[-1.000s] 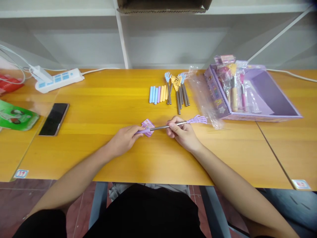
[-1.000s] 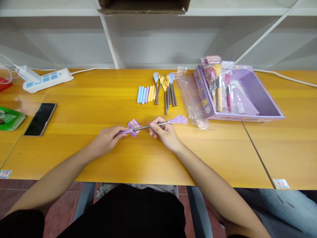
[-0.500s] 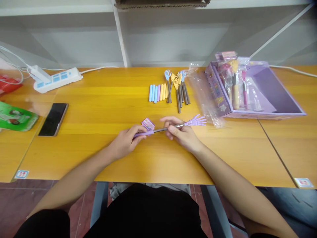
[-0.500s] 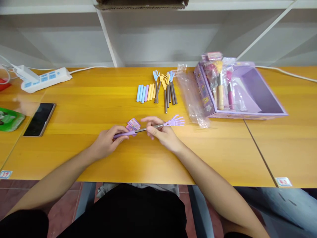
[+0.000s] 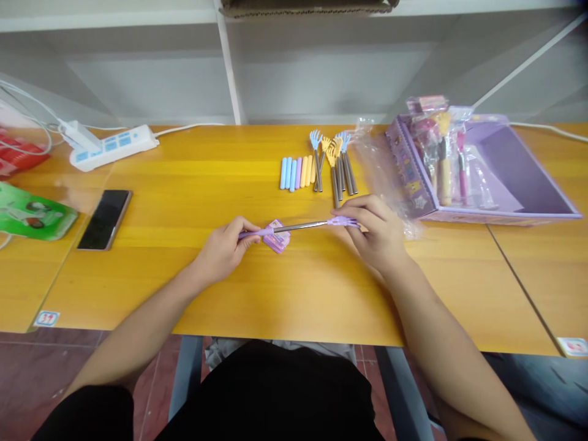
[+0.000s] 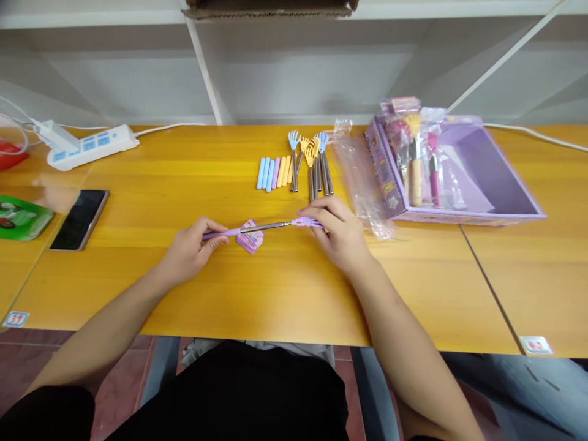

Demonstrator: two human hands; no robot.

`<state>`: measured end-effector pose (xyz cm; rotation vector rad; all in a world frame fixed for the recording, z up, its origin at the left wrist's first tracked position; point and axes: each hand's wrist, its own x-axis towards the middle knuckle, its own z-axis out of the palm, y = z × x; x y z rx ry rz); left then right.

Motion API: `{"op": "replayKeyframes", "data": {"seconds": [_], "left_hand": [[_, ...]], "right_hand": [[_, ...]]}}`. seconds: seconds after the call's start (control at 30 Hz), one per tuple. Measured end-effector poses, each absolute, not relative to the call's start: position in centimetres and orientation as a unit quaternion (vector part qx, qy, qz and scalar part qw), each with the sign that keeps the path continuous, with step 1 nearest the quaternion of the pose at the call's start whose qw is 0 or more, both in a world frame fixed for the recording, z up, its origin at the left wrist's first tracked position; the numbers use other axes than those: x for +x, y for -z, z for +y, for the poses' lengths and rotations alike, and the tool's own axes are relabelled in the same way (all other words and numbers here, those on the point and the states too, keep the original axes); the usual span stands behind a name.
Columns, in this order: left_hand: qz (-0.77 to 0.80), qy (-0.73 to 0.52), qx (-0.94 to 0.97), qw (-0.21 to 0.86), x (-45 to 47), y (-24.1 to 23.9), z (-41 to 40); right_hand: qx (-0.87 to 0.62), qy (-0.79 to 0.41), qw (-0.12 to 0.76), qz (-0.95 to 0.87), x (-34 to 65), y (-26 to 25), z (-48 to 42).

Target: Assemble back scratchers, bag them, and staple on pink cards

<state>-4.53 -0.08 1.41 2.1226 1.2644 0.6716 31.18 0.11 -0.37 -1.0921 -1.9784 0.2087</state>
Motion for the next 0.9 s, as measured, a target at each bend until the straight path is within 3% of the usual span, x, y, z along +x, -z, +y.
{"op": "replayKeyframes", "data": {"seconds": [0.3,0.9], "left_hand": [[0.427,-0.220,0.852,0.207,-4.5,-0.6,-0.1],[0.359,-0.259,0.872,0.209,-4.0,0.7,-0.7]], "right_hand": [[-0.423,-0.140,0.320,-0.836,30.7,0.7,-0.4],[-0.421,-0.137,0.311,-0.841,27.0,2.0,-2.1]]}}
